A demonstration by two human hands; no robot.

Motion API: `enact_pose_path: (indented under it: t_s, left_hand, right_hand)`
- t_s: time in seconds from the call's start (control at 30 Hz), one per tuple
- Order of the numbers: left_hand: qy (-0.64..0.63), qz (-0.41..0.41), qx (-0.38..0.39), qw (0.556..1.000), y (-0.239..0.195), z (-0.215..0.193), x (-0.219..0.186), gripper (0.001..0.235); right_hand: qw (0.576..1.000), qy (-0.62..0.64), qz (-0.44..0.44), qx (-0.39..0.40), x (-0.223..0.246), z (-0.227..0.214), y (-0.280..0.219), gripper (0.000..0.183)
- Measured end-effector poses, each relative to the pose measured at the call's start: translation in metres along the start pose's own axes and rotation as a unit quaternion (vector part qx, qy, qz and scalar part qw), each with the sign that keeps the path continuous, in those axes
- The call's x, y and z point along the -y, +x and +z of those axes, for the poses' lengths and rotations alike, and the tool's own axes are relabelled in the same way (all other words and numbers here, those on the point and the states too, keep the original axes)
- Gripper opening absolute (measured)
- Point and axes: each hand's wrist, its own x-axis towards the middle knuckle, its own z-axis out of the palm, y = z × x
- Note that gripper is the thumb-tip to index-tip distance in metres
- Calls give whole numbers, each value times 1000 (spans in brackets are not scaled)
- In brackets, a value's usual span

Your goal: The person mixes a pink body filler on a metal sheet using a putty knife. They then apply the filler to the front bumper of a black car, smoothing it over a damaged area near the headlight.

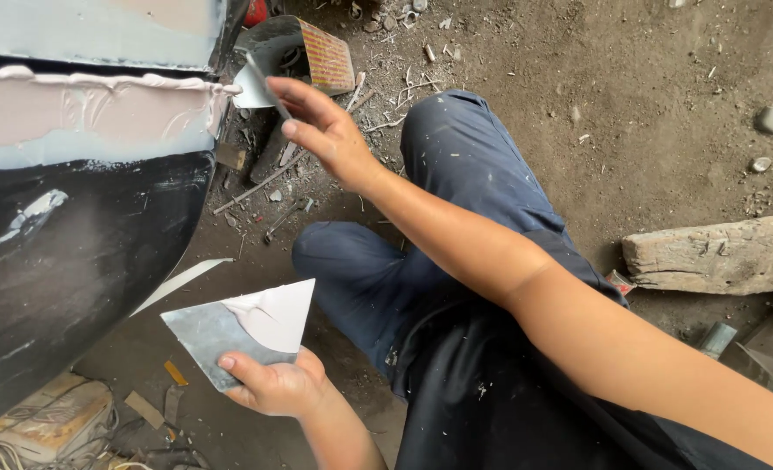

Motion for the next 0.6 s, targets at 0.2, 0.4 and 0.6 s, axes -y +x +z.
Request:
enact_pose_path:
  t_s: [0.2, 0.4, 0.6]
  left_hand:
    - [-6, -1, 5, 1000, 2, 4, -1, 56]
    - [-2, -1, 6, 1000, 5, -2, 2, 55]
    - [-13, -12, 4, 1000, 10, -5, 3, 53]
  right_hand:
    - [997, -68, -38, -29, -11, 44, -14, 57]
    - [953, -289, -92, -20, 1, 66, -36, 56]
    - [961, -257, -103, -21, 16, 65, -43, 52]
